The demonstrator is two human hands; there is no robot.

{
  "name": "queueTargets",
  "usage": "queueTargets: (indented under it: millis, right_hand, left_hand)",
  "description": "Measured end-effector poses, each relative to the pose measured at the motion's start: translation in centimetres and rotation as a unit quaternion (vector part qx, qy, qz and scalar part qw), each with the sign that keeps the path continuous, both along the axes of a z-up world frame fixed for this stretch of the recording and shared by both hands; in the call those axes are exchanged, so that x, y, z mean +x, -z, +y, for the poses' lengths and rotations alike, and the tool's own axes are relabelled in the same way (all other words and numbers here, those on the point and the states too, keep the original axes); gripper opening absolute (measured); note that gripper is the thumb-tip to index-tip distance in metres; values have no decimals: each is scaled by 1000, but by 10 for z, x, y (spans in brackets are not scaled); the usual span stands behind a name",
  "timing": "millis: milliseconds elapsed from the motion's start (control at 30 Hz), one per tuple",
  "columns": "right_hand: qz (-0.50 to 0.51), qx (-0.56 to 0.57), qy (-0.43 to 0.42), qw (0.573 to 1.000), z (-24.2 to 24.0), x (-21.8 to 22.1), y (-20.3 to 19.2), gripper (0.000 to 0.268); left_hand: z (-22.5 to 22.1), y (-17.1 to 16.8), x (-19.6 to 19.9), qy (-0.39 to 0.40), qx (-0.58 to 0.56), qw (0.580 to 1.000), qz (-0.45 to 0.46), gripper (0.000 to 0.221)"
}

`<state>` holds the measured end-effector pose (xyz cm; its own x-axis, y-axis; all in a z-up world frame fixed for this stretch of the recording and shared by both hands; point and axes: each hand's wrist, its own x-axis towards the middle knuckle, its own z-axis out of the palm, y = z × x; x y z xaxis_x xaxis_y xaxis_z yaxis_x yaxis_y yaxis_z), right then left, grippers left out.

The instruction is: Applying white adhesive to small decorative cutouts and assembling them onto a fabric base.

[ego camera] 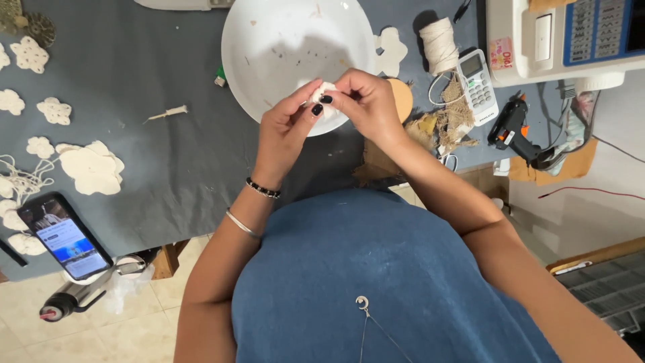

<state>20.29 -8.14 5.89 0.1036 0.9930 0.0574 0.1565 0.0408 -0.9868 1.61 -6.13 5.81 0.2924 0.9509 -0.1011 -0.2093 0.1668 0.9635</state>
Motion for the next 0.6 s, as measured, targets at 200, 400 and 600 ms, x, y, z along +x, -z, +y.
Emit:
queueTargets:
  millis: [200, 400, 600]
  right_hand:
    - [-128, 119, -37, 984, -16, -18, -20, 33]
    - [-119, 140, -81, 980, -10, -6, -12, 32]
    - [-104, 95, -87, 986, -6, 7, -12, 31]
  left_hand:
    - [-4, 10, 6, -73, -42, 996, 26, 25]
    - [-15, 15, 8, -118, -101, 988, 2, 18]
    - [-28, 9, 8, -22, -55, 996, -63, 11]
